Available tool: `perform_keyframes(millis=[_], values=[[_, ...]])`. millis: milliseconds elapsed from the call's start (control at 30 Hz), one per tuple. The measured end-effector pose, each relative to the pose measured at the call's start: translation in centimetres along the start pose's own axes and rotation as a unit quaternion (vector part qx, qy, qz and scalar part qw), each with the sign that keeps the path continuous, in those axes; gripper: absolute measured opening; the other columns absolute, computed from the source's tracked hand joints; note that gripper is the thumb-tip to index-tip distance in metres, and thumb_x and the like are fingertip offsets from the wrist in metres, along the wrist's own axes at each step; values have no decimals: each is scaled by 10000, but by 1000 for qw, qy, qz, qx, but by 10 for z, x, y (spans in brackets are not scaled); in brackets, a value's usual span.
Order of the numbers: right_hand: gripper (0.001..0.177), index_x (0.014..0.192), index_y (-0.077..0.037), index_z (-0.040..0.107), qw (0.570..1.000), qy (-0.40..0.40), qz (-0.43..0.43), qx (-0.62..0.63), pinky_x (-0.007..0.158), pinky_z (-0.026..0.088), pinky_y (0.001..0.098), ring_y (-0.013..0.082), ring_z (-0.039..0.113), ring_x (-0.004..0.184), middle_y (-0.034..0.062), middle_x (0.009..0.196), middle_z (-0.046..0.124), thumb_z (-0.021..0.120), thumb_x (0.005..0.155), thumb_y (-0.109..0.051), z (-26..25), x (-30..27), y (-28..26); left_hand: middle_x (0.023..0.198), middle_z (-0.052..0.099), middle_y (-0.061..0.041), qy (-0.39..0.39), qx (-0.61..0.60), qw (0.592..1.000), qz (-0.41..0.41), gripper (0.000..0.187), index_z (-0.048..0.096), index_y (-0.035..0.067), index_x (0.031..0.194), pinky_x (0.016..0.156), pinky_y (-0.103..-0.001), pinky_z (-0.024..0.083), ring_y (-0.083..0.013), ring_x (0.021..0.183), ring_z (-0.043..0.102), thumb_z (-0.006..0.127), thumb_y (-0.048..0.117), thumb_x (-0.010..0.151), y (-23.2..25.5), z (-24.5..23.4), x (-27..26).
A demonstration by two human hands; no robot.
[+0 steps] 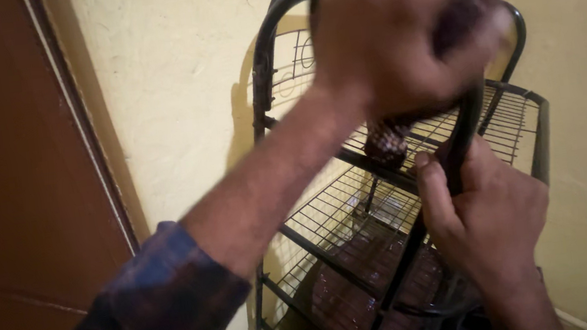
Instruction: The person wipes a black shoe with a patterned cloth, then uses pliers to remove debris from the shoe's sole. Afterward, the person wipes the metal frame of a wire rack with the same cloth.
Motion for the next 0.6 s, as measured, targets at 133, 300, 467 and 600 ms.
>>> perform_keyframes(millis=[133,300,467,600], values=[[275,983,-80,697,994,38,-88,-49,750,515,505,361,648,739,122,777,677,718,869,-330,-10,-7,-6,725,617,-5,-131,3,987,92,303,674,183,791,832,-481,486,-201,774,630,662,467,897,76,31,3],[538,1133,-37,666,990,31,-111,-75,696,517,501,388,650,866,182,1040,680,783,714,-355,-17,-9,0,938,670,-43,-141,-61,984,85,321,690,150,947,1105,-470,404,-238,1017,619,652,467,920,101,21,-17],[731,1266,-33,563,997,-56,-47,-8,614,546,409,283,687,805,139,1059,673,814,650,-338,-7,-6,17,1036,672,-67,-145,-112,981,66,317,676,152,1051,1205,-468,327,-220,1123,608,583,449,992,108,23,-37],[639,1217,-68,611,997,-20,-48,65,670,550,392,272,705,867,111,1037,698,818,680,-346,-14,-13,15,1053,670,-59,-137,-132,980,56,330,666,158,1071,1215,-453,329,-211,1109,619,535,455,1013,107,19,-46]])
Point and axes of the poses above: each hand's wrist, its own x-axis towards the middle knuckle, its own z-axis out of the palm, y = z × x, the point moved 9 cm from there along x, towards the middle knuckle
